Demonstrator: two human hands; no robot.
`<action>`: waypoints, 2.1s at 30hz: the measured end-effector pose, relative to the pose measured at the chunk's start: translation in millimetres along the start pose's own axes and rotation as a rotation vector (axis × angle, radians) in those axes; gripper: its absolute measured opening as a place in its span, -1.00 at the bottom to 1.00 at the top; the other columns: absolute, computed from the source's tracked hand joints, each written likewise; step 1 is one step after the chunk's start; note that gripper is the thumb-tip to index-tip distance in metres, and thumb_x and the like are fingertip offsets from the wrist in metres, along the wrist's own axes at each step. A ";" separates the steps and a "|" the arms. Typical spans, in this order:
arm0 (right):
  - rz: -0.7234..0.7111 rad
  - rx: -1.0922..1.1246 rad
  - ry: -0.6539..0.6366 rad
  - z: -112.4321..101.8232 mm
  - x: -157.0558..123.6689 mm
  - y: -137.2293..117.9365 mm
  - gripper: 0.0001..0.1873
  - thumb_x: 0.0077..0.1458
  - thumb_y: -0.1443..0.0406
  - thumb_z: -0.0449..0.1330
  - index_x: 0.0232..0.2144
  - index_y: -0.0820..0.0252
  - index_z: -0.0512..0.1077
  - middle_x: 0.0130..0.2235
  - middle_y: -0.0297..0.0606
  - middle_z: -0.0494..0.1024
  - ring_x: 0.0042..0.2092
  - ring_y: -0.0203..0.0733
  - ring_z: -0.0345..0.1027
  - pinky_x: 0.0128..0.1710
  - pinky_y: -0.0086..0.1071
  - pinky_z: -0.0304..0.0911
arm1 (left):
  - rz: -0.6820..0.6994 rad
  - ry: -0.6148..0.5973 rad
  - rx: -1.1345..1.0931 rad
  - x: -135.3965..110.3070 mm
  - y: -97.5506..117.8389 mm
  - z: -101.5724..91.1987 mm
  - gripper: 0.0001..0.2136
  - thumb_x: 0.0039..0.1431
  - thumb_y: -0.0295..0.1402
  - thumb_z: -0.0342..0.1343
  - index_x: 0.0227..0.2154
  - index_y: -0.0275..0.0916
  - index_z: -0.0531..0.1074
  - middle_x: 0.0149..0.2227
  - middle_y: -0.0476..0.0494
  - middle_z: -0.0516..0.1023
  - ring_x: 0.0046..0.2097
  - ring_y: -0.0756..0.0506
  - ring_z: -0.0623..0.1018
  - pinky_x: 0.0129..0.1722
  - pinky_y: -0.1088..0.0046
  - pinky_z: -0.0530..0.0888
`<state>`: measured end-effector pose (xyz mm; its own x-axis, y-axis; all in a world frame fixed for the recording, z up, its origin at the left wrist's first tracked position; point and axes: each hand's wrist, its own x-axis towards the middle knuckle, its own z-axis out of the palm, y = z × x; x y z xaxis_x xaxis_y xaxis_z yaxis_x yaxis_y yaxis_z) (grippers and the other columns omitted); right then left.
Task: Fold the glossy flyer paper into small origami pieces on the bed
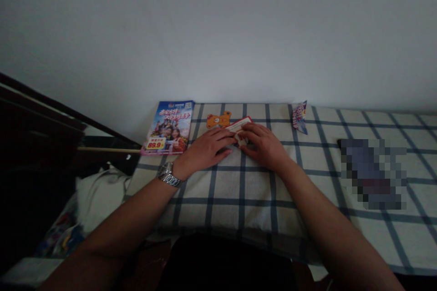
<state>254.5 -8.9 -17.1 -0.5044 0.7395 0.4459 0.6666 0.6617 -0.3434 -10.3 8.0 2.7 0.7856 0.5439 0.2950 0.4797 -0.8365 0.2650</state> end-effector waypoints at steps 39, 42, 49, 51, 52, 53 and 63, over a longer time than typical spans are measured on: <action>0.066 -0.100 0.013 -2.1 -0.7 2.0 -0.73 0.41 0.24 0.16 -0.03 0.13 0.64 0.04 -0.09 0.66 0.05 0.07 0.53 0.11 0.02 0.46 | -0.048 -0.036 0.092 0.2 14.3 5.3 -0.56 0.49 -0.15 0.07 0.33 -0.13 0.33 0.33 -0.19 0.40 0.32 -0.27 0.39 0.33 0.05 0.36; 0.063 -0.098 0.017 -1.8 -0.8 1.8 -0.72 0.41 0.24 0.15 -0.04 0.15 0.65 0.03 -0.08 0.67 0.04 0.06 0.54 0.11 0.01 0.47 | -0.045 -0.039 0.091 0.5 13.7 5.3 -0.57 0.49 -0.15 0.08 0.32 -0.15 0.35 0.30 -0.20 0.43 0.32 -0.26 0.38 0.33 0.07 0.36; 0.061 -0.034 0.019 -1.1 -1.3 4.1 -0.73 0.40 0.27 0.17 -0.02 0.14 0.65 0.01 -0.10 0.69 0.04 0.06 0.55 0.12 0.02 0.47 | -0.015 -0.010 0.089 0.9 11.1 9.3 -0.57 0.49 -0.16 0.08 0.32 -0.16 0.34 0.27 -0.21 0.43 0.31 -0.26 0.38 0.35 0.06 0.36; 0.062 -0.017 0.032 -1.0 -1.1 4.6 -0.73 0.41 0.27 0.16 -0.02 0.15 0.65 0.00 -0.09 0.69 0.04 0.05 0.56 0.12 0.01 0.47 | -0.005 -0.010 0.090 0.9 10.4 9.6 -0.57 0.49 -0.17 0.07 0.32 -0.17 0.34 0.27 -0.22 0.43 0.32 -0.26 0.37 0.37 0.06 0.34; 0.065 -0.012 0.035 -0.9 -1.1 4.8 -0.72 0.41 0.27 0.15 -0.02 0.15 0.65 0.01 -0.09 0.69 0.04 0.05 0.56 0.12 0.01 0.47 | -0.004 -0.015 0.089 0.8 10.2 9.6 -0.56 0.49 -0.17 0.07 0.32 -0.18 0.33 0.28 -0.23 0.42 0.33 -0.26 0.36 0.38 0.07 0.34; 0.066 -0.010 0.039 -0.8 -1.1 5.0 -0.72 0.41 0.27 0.15 -0.01 0.15 0.65 0.01 -0.08 0.69 0.04 0.05 0.56 0.11 0.01 0.48 | -0.005 -0.020 0.085 0.7 10.0 9.5 -0.56 0.49 -0.18 0.07 0.33 -0.18 0.33 0.29 -0.23 0.41 0.34 -0.25 0.36 0.38 0.09 0.35; 0.078 -0.035 0.068 2.3 1.1 2.8 -0.70 0.41 0.29 0.13 -0.08 0.25 0.67 -0.01 0.04 0.66 0.00 0.10 0.55 0.07 0.03 0.48 | -0.014 -0.028 0.056 0.6 9.4 11.5 -0.55 0.50 -0.19 0.07 0.34 -0.19 0.29 0.34 -0.26 0.36 0.37 -0.26 0.35 0.38 0.08 0.37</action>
<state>254.5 -5.9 -19.5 -0.4124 0.7779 0.4742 0.7221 0.5964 -0.3505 -0.8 -0.3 -5.2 0.7887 0.5543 0.2658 0.5112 -0.8315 0.2172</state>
